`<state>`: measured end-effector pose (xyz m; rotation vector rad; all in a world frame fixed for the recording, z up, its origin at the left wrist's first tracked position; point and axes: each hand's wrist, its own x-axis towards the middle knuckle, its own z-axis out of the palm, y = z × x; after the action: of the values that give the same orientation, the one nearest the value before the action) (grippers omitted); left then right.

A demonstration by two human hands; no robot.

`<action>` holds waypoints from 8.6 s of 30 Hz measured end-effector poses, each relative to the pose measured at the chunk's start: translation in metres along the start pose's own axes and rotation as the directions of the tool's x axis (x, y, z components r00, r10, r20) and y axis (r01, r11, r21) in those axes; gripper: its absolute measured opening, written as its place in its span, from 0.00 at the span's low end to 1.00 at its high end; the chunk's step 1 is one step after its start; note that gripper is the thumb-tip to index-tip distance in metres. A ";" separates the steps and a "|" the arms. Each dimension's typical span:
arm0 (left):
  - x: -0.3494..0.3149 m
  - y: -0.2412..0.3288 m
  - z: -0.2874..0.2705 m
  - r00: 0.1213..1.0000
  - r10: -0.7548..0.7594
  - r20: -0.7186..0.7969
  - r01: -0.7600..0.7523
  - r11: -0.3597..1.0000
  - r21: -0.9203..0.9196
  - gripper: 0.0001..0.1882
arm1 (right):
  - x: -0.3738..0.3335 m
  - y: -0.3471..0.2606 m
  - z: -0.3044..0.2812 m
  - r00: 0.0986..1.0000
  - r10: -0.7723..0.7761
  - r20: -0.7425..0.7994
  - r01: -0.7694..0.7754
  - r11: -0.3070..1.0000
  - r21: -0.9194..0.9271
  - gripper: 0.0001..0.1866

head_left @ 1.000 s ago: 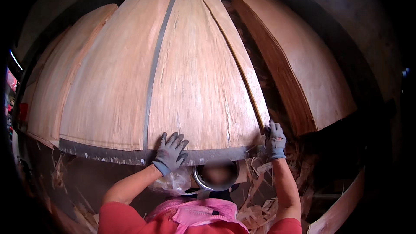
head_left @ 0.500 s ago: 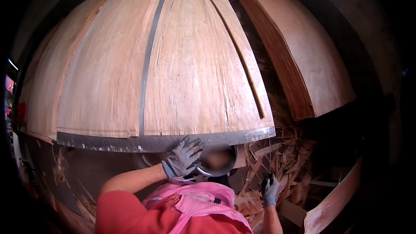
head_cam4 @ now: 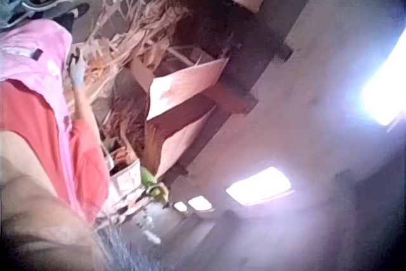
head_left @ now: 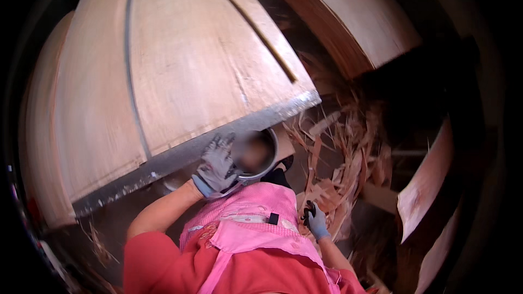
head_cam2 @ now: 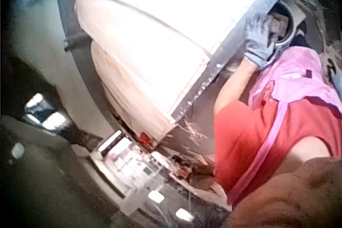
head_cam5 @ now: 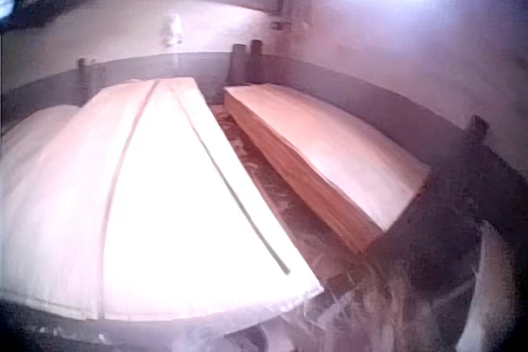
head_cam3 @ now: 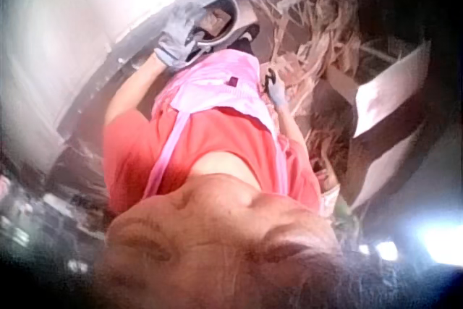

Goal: The person applies thin wood veneer sheets to a large curved wooden surface, smoothing each sheet by hand and trimming edges with a utility knife. They lift and reposition veneer pieces, align them along seams, and cut excess material to fit the curved form.

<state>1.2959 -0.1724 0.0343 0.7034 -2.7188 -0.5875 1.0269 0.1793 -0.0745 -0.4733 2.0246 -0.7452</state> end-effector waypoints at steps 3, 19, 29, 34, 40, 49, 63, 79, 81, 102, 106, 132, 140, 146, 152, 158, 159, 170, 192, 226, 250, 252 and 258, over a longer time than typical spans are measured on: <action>0.030 -0.003 -0.008 0.999 -0.018 0.036 0.020 0.997 -0.069 0.45 | 0.006 0.033 0.000 0.989 -0.146 0.024 0.146 0.937 -0.318 0.19; 0.193 -0.013 0.067 0.991 0.043 0.128 -0.095 0.894 0.437 0.47 | -0.072 0.082 0.021 0.899 0.435 0.050 -0.437 0.899 0.026 0.20; 0.201 -0.010 0.081 0.986 -0.004 0.166 -0.075 0.882 0.466 0.48 | -0.067 0.112 0.024 0.843 0.534 -0.063 -0.524 0.843 0.121 0.13; 0.202 -0.005 0.072 0.982 -0.022 0.188 -0.063 0.897 0.437 0.49 | -0.029 0.149 0.005 0.926 0.340 -0.162 -0.356 0.931 -0.083 0.12; 0.212 0.001 0.073 0.970 -0.044 0.238 -0.057 0.914 0.403 0.52 | 0.003 0.159 -0.028 0.932 0.355 -0.075 -0.340 0.926 0.165 0.11; 0.203 -0.009 0.076 0.958 -0.053 0.282 -0.106 0.848 0.519 0.45 | 0.073 0.134 -0.126 0.910 0.406 0.087 -0.413 0.905 0.097 0.18; 0.208 -0.017 0.082 0.962 0.026 0.272 -0.178 0.814 0.552 0.42 | 0.089 0.178 -0.131 0.983 0.087 -0.161 -0.111 0.983 -0.149 0.15; 0.183 0.131 0.133 0.851 0.095 0.517 -0.175 0.979 0.108 0.40 | 0.002 0.236 -0.155 0.824 0.556 -0.108 -0.563 0.825 -0.047 0.14; 0.167 0.141 0.173 0.762 0.182 0.622 -0.243 0.970 0.014 0.37 | 0.009 0.248 -0.148 0.902 0.426 -0.078 -0.427 0.845 -0.324 0.15; 0.292 0.129 0.319 0.330 -0.518 0.789 0.859 0.511 -0.023 0.25 | 0.172 0.356 -0.247 0.743 0.581 -0.332 -0.471 0.807 0.356 0.11; 0.310 0.089 0.374 0.265 -0.494 0.828 0.822 0.564 0.074 0.23 | 0.226 0.359 -0.269 0.717 0.685 -0.128 -0.517 0.646 0.562 0.09; 0.350 0.018 0.431 0.118 -0.556 0.823 0.933 0.346 0.100 0.20 | 0.397 0.493 -0.208 0.762 0.641 -0.090 -0.647 0.756 -0.095 0.26; 0.342 -0.019 0.400 0.056 -0.628 0.776 0.960 0.248 0.131 0.22 | 0.364 0.501 -0.158 0.776 0.628 -0.058 -0.622 0.747 -0.232 0.16; 0.342 0.006 0.413 0.164 -0.588 0.792 0.951 0.308 0.032 0.23 | 0.329 0.420 -0.190 0.749 0.638 -0.179 -0.662 0.723 -0.197 0.10; 0.291 0.030 0.403 0.245 -0.608 0.755 0.944 0.328 -0.042 0.21 | 0.268 0.347 -0.276 0.733 0.539 -0.414 -0.397 0.834 0.382 0.11; 0.218 0.080 0.357 0.383 -0.576 0.722 0.821 0.571 0.020 0.20 | 0.214 0.238 -0.357 0.746 0.632 -0.210 -0.078 0.396 0.915 0.04; 0.211 0.085 0.354 0.410 -0.580 0.704 0.816 0.579 0.002 0.20 | 0.206 0.234 -0.367 0.775 0.603 -0.188 -0.081 0.389 0.918 0.05; 0.263 0.209 0.354 0.628 -0.299 0.719 0.756 0.455 -0.471 0.21 | 0.159 0.106 -0.369 0.826 0.389 -0.408 0.078 0.638 0.766 0.07; 0.146 0.128 0.159 0.924 -0.134 0.358 0.375 0.494 -0.784 0.41 | 0.013 -0.253 -0.274 0.835 -0.511 0.207 0.527 0.630 -0.571 0.16; 0.187 0.072 -0.084 0.650 -0.270 0.710 0.737 0.452 -0.502 0.11 | 0.208 -0.145 -0.041 0.903 -0.428 0.033 0.351 0.780 0.517 0.28; 0.155 0.005 -0.005 0.966 0.065 0.250 -0.132 0.956 0.262 0.40 | 0.191 -0.267 -0.041 0.581 -0.813 0.039 0.808 0.571 -0.146 0.16; 0.141 -0.029 0.028 0.964 0.014 0.266 -0.101 0.943 0.316 0.41 | 0.198 -0.248 -0.062 0.511 -0.858 0.042 0.793 0.452 -0.408 0.17; 0.147 -0.038 0.044 0.965 0.027 0.262 -0.104 0.953 0.286 0.40 | 0.164 -0.024 -0.217 0.956 -0.267 -0.124 0.027 0.499 -0.866 0.16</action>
<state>1.1717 -0.2636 0.0018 0.6388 -3.0997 -0.2679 0.7578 0.1348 -0.0706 -1.1942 2.5311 0.2376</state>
